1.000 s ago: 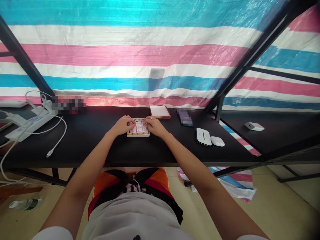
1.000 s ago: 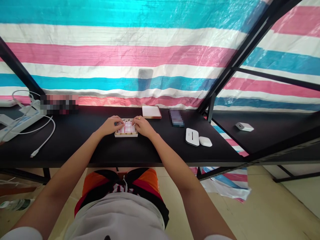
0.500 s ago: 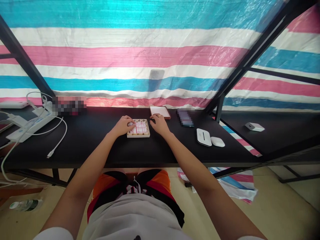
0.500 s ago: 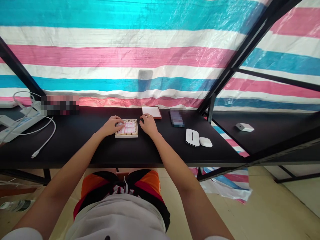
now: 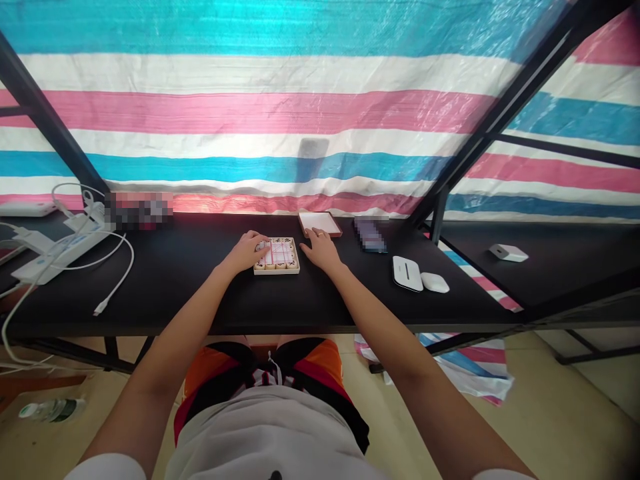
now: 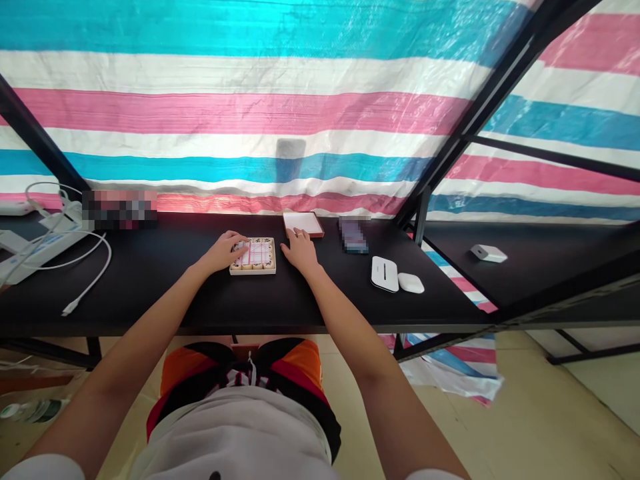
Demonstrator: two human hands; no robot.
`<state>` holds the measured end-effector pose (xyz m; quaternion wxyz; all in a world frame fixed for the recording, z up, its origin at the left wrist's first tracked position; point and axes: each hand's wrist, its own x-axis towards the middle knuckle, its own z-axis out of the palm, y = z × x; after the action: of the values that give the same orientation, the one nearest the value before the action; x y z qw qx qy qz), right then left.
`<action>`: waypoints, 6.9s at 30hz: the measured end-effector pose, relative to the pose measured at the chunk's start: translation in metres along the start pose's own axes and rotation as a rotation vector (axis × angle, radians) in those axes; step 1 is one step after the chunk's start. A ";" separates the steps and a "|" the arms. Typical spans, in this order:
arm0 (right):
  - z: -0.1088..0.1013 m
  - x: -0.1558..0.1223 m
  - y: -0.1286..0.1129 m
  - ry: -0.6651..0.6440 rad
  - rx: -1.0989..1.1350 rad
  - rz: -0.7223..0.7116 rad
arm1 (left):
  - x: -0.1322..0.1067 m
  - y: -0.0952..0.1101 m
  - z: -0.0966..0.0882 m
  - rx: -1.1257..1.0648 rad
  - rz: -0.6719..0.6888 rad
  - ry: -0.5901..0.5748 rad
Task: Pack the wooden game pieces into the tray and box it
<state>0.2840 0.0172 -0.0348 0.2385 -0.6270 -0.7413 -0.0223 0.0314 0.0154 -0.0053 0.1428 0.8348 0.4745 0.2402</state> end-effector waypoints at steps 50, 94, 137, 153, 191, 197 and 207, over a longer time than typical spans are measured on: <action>-0.021 0.001 -0.021 -0.060 1.243 -0.020 | 0.002 0.006 -0.006 -0.479 0.008 0.197; -0.033 -0.009 -0.023 -0.243 0.641 -0.112 | -0.005 0.009 -0.023 -0.021 -0.372 -0.026; -0.035 -0.009 -0.023 -0.332 0.583 -0.140 | -0.004 0.006 -0.021 0.082 -0.362 -0.115; -0.036 -0.010 -0.023 -0.340 0.567 -0.147 | -0.003 0.006 -0.021 0.133 -0.378 -0.140; -0.040 -0.010 -0.025 -0.389 0.469 -0.198 | -0.003 0.010 -0.025 0.250 -0.386 -0.236; -0.041 -0.010 -0.024 -0.398 0.484 -0.182 | -0.004 0.004 -0.019 0.171 -0.325 -0.022; -0.034 -0.005 -0.018 -0.356 0.553 -0.138 | 0.001 -0.007 -0.011 0.038 -0.151 0.031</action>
<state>0.2788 -0.0027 -0.0019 0.2642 -0.4810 -0.7900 0.2734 0.0207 0.0198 0.0007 0.1371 0.7952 0.5430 0.2326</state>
